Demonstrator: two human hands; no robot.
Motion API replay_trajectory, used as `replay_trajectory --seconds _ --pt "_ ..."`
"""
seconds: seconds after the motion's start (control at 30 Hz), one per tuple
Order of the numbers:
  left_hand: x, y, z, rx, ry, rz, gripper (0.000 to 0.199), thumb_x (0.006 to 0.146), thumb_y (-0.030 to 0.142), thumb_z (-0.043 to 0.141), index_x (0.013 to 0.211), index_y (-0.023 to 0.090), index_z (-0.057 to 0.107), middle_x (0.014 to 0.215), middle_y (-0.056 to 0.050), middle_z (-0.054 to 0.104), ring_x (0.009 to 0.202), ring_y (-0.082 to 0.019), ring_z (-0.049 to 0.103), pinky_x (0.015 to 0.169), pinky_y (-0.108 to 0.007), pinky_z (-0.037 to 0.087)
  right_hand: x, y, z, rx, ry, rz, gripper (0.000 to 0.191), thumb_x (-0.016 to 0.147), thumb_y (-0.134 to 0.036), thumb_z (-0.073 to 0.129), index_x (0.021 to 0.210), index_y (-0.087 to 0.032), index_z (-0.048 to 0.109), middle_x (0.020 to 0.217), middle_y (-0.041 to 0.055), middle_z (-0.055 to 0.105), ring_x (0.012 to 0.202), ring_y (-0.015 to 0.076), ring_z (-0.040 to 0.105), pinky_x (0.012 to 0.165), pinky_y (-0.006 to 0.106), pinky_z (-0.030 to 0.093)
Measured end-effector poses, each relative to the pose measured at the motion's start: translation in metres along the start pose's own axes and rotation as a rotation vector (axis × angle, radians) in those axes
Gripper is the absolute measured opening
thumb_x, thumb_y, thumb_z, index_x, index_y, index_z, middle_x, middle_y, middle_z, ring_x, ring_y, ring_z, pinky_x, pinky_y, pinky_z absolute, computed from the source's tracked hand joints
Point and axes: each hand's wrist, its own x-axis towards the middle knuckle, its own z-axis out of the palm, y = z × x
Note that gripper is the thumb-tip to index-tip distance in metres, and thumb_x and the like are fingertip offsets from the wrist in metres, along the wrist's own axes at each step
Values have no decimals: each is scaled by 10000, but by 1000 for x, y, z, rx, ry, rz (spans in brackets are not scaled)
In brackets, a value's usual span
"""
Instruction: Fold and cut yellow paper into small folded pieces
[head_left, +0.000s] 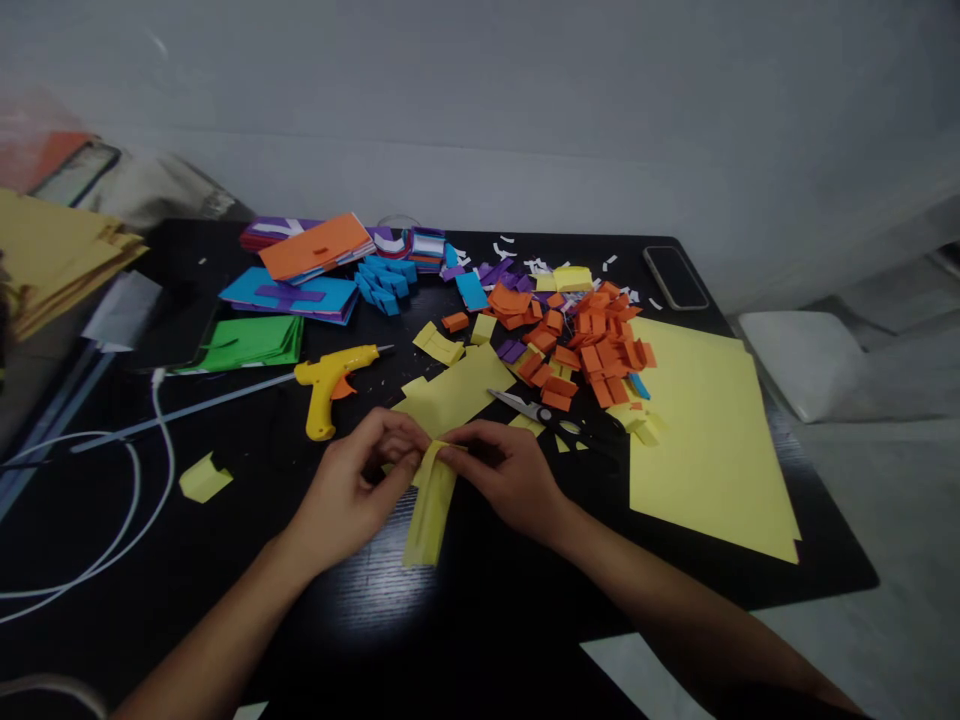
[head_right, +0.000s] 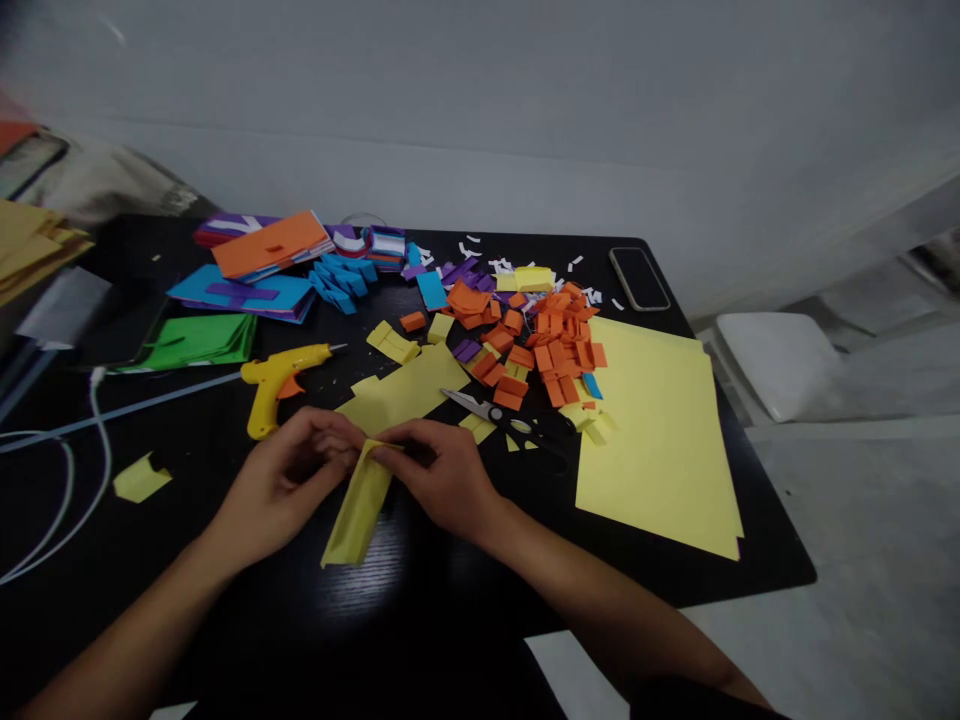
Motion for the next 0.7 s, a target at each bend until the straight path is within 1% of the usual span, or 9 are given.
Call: replay_trajectory --seconds 0.03,0.1,0.2,0.33,0.5,0.7 --pt "1 1 1 -52 -3 -44 61 978 244 605 1014 205 636 843 0 690 735 -134 667 658 -232 561 0 0 0 -2 5 -22 122 884 -312 760 915 -202 801 875 38 792 802 185 723 715 278 539" --pt "2 2 1 -111 -18 -98 101 980 278 610 951 192 655 756 14 648 671 -122 617 601 -215 514 0 -1 -1 -9 7 -58 109 887 -303 761 912 -207 806 887 40 791 806 182 721 721 278 537" --pt "3 4 0 -139 -45 -109 126 957 299 651 931 184 696 709 17 645 633 -118 597 571 -213 481 1 0 -1 -18 10 -66 105 888 -305 760 908 -214 808 889 40 790 814 184 722 735 285 543" --pt "3 5 -3 -124 -66 -82 94 939 273 680 939 192 727 706 17 679 644 -125 637 581 -212 502 1 1 -1 -2 -10 -16 115 885 -316 755 909 -218 808 888 39 797 824 192 727 751 297 553" --pt "4 5 -7 -120 -96 -38 65 947 236 663 969 198 711 778 8 748 700 -131 717 626 -206 569 2 1 -3 22 -34 32 129 870 -324 759 904 -210 812 872 38 802 801 192 723 740 303 551" --pt "4 2 -13 77 -108 69 109 949 238 682 1050 211 710 890 -6 791 775 -138 757 689 -209 600 6 1 -8 -14 -113 42 128 867 -323 764 912 -219 823 873 25 813 810 190 733 758 296 549"
